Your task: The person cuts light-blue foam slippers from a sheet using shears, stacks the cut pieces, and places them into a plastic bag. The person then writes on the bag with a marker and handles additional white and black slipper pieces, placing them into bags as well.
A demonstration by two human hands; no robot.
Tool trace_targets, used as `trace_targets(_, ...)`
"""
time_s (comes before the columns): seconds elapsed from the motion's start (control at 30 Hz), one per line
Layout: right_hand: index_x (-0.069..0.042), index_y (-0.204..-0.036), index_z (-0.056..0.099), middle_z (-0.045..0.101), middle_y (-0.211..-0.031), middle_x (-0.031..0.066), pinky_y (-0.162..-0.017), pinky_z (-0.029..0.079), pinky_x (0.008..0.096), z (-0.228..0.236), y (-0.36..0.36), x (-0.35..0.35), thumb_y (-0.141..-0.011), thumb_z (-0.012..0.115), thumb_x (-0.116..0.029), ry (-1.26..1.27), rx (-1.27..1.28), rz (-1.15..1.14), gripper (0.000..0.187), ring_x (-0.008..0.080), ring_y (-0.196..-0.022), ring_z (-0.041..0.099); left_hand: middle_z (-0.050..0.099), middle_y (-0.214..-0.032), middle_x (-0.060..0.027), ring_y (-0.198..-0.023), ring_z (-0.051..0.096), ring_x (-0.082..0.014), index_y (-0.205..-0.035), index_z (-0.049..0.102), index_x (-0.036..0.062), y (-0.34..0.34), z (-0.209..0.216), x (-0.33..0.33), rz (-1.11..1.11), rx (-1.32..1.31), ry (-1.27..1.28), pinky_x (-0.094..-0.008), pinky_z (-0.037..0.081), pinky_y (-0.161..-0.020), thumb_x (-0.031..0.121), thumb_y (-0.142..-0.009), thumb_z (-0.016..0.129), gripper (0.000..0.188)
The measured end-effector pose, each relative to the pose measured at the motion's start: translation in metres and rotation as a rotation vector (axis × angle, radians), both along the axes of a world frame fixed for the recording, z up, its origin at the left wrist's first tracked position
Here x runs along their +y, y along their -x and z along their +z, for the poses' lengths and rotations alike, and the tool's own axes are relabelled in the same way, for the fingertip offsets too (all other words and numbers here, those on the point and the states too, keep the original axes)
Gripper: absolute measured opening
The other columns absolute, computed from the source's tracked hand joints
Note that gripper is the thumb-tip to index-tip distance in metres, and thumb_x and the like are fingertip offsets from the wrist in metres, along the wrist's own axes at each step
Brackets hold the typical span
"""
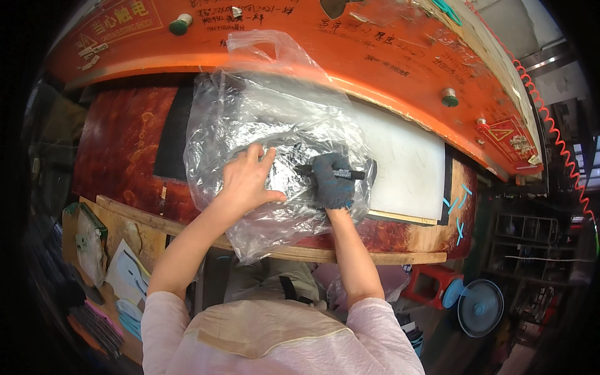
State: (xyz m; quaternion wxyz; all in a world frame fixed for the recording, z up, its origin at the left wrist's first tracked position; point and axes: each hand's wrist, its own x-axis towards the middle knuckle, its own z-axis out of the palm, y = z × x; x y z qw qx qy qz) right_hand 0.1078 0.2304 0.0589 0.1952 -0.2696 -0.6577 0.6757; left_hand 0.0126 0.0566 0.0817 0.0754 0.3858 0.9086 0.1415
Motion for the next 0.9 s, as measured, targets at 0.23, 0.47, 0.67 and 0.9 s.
trace_targets(0.23, -0.005, -0.074, 0.071, 0.067, -0.073, 0.0089, -0.067, 0.046, 0.0352, 0.004, 0.001, -0.010, -0.074, 0.072, -0.012, -0.572, 0.130, 0.220, 0.007, 0.0233, -0.069, 0.061, 0.048, -0.109, -0.0099, -0.089, 0.058, -0.0272, -0.129, 0.051, 0.0070, 0.000, -0.003, -0.003, 0.009, 0.002, -0.028, -0.0398, 0.052, -0.069, 0.051, -0.049, 0.085, 0.097)
trace_targets(0.47, -0.005, -0.074, 0.069, 0.064, -0.068, 0.0079, -0.064, 0.047, 0.0331, 0.000, 0.002, -0.014, -0.077, 0.070, -0.015, -0.561, 0.061, 0.191, 0.010, 0.0210, -0.068, 0.062, 0.048, -0.110, -0.0102, -0.091, 0.058, -0.0274, -0.129, 0.051, 0.0074, 0.000, -0.004, -0.004, 0.011, -0.013, -0.030, -0.0404, 0.052, -0.070, 0.050, -0.049, 0.085, 0.097)
trace_targets(0.67, -0.004, -0.082, 0.062, 0.059, -0.069, 0.0033, -0.056, 0.045, 0.0255, 0.009, 0.001, 0.003, -0.085, 0.065, -0.018, 0.127, 0.081, -0.057, 0.015, 0.0122, -0.058, 0.055, 0.048, -0.110, -0.0108, -0.094, 0.057, -0.0283, -0.129, 0.051, 0.0074, -0.001, 0.001, -0.006, 0.018, -0.040, -0.040, -0.0404, 0.052, -0.075, 0.050, -0.050, 0.084, 0.096)
trace_targets(0.9, -0.006, -0.083, 0.062, 0.058, -0.074, 0.0027, -0.052, 0.043, 0.0253, 0.032, 0.012, 0.044, -0.083, 0.065, -0.021, 0.036, 0.163, -0.118, 0.016, 0.0103, -0.060, 0.053, 0.047, -0.108, -0.0099, -0.093, 0.056, -0.0278, -0.123, 0.056, 0.0067, -0.003, 0.014, 0.002, 0.030, 0.012, -0.135, -0.0408, 0.050, -0.072, 0.046, -0.060, 0.081, 0.079)
